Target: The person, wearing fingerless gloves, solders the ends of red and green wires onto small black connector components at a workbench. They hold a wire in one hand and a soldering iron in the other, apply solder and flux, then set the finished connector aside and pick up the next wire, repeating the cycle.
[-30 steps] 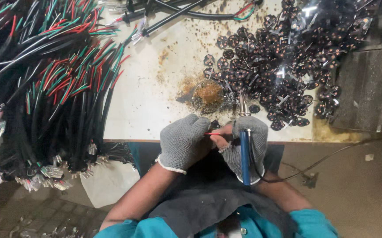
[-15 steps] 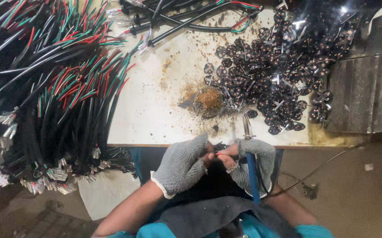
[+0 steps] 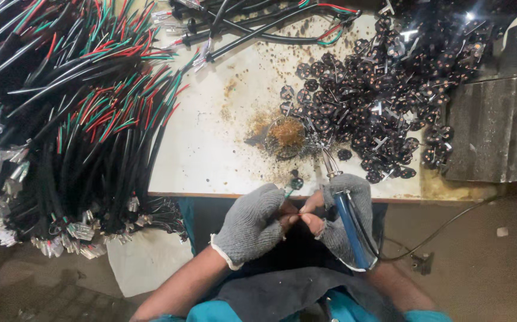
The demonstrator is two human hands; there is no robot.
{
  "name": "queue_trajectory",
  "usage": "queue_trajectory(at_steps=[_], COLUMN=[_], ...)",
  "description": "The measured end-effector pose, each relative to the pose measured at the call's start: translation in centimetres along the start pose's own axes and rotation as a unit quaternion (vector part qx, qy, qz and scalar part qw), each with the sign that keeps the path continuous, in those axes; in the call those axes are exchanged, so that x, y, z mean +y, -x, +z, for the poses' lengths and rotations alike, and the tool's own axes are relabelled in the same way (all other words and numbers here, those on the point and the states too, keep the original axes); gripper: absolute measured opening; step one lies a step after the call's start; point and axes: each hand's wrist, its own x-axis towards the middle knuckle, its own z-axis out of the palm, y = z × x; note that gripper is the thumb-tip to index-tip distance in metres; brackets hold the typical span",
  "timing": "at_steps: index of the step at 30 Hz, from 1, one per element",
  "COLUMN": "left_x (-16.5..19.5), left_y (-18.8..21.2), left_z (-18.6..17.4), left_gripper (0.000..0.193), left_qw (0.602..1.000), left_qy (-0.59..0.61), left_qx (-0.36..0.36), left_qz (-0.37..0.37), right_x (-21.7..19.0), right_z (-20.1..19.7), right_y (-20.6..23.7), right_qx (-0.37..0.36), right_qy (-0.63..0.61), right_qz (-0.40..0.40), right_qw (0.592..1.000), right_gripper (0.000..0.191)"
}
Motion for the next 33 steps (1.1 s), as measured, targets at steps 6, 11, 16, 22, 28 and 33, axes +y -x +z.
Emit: queue_trajectory(at_steps=[6, 11, 16, 22, 28, 33], left_x=[-0.9, -0.2, 0.1, -1.0, -2.3, -1.9], left_y=[-0.1, -0.8, -1.2, -0.7, -0.6, -0.9], left_z=[0.3, -0.8, -1.5, -1.1, -0.2, -0.2], left_gripper=[0.014, 0.008, 0.012, 0.010, 0.015, 0.028], left_qw=[0.992, 0.997, 1.000, 0.998, 0.997, 0.959], left_qy=[0.106, 0.066, 0.018, 0.033, -0.015, -0.141], left_qx=[0.066, 0.037, 0.003, 0.044, 0.052, 0.112], left_qz=[0.013, 0.025, -0.017, 0.027, 0.056, 0.219], right_x=[1.6, 1.1, 0.2, 0.3, 0.0, -1.3], right_z=[1.0, 1.3, 0.0, 1.1, 0.8, 0.1], right_y=[0.7, -0.3, -0.8, -1.2, -1.4, -1.4], right_qx=[-0.017, -0.030, -0.031, 0.007, -0.015, 0.009], right_qy=[-0.028, -0.049, 0.058, 0.001, -0.037, 0.007], right_qz=[0.050, 0.017, -0.019, -0.015, 0.045, 0.003], right_qw=[0.998, 0.998, 0.998, 1.000, 0.998, 1.000], right_gripper=[0.018, 0.015, 0.012, 0.014, 0.014, 0.011])
